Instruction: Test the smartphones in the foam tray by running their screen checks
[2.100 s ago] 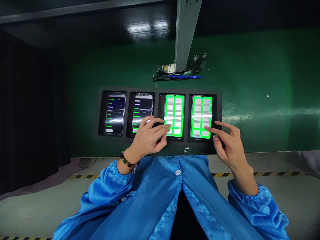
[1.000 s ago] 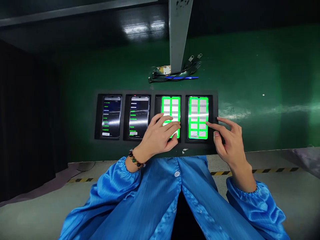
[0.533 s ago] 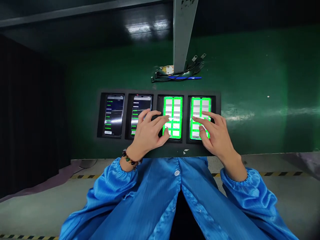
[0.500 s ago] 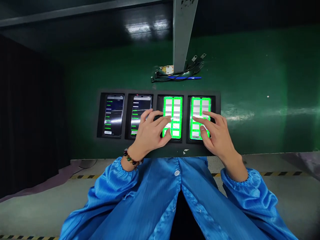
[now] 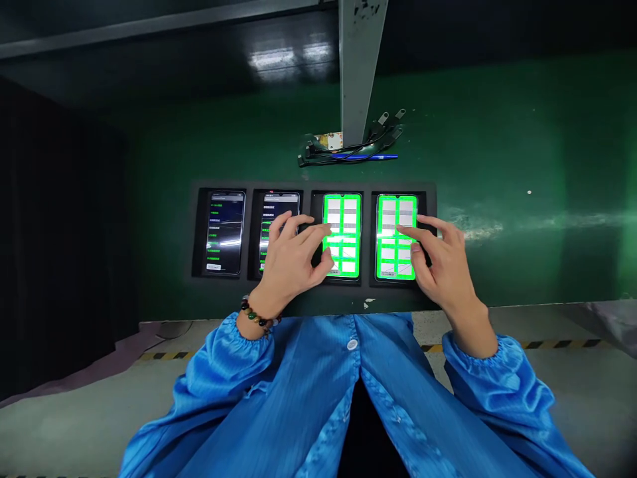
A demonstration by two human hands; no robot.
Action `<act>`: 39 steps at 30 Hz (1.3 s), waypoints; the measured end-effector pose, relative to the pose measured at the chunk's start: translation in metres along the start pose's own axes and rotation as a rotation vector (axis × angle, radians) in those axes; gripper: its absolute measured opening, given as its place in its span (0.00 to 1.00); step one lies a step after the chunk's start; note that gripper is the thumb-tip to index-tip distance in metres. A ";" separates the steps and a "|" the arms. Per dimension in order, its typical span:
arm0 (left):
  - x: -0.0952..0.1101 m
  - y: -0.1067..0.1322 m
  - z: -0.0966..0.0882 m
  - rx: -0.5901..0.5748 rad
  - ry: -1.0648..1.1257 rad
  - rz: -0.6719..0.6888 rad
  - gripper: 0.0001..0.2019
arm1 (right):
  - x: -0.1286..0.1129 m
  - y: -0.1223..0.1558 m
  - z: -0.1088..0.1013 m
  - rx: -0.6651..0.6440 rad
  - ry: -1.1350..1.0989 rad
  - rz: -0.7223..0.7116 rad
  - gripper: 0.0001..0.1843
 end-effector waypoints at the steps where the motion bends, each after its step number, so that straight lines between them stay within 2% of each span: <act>1: -0.004 0.002 -0.002 0.003 -0.001 -0.032 0.16 | -0.004 -0.006 0.004 -0.018 -0.010 -0.018 0.24; 5: -0.005 0.001 -0.001 -0.017 0.019 -0.062 0.16 | -0.012 -0.017 0.010 -0.067 -0.022 -0.046 0.24; 11: 0.023 -0.018 0.012 -0.036 0.028 0.112 0.16 | 0.003 0.002 -0.007 -0.007 0.000 0.020 0.22; 14: 0.031 -0.024 0.015 -0.042 0.030 0.151 0.16 | 0.013 0.011 -0.013 0.035 0.006 0.074 0.21; 18: 0.026 -0.024 0.013 -0.048 0.031 0.119 0.17 | 0.019 0.004 -0.013 0.059 0.019 0.096 0.20; 21: 0.011 -0.020 0.008 -0.032 0.008 0.015 0.17 | 0.018 -0.012 -0.009 0.051 0.013 0.094 0.20; 25: -0.005 -0.017 0.001 0.026 -0.035 -0.114 0.17 | 0.006 -0.031 0.003 -0.018 -0.030 0.018 0.21; 28: -0.005 -0.021 0.002 0.024 -0.039 -0.111 0.18 | -0.003 -0.038 0.009 -0.059 -0.055 -0.030 0.23; 31: 0.007 -0.030 0.008 -0.001 -0.028 -0.046 0.18 | -0.002 -0.035 0.006 -0.060 -0.044 -0.021 0.23; 33: 0.018 -0.037 0.012 -0.012 -0.018 0.002 0.18 | 0.005 -0.028 -0.001 -0.034 -0.028 0.021 0.22; 36: 0.031 -0.047 0.018 -0.023 -0.004 0.058 0.17 | 0.021 -0.011 -0.014 0.075 -0.041 0.106 0.20; 39: 0.032 -0.047 0.012 -0.015 0.025 0.062 0.17 | 0.032 0.006 -0.019 0.201 -0.124 0.181 0.21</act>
Point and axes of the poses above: each hand's wrist, its own y-axis away from the middle knuckle, its own z-axis out of the palm, x = y × z, the point moved 5 cm from there along -y, towards the middle knuckle, and after that the axes turned 14 degrees about -x, right-handed, at the moved point
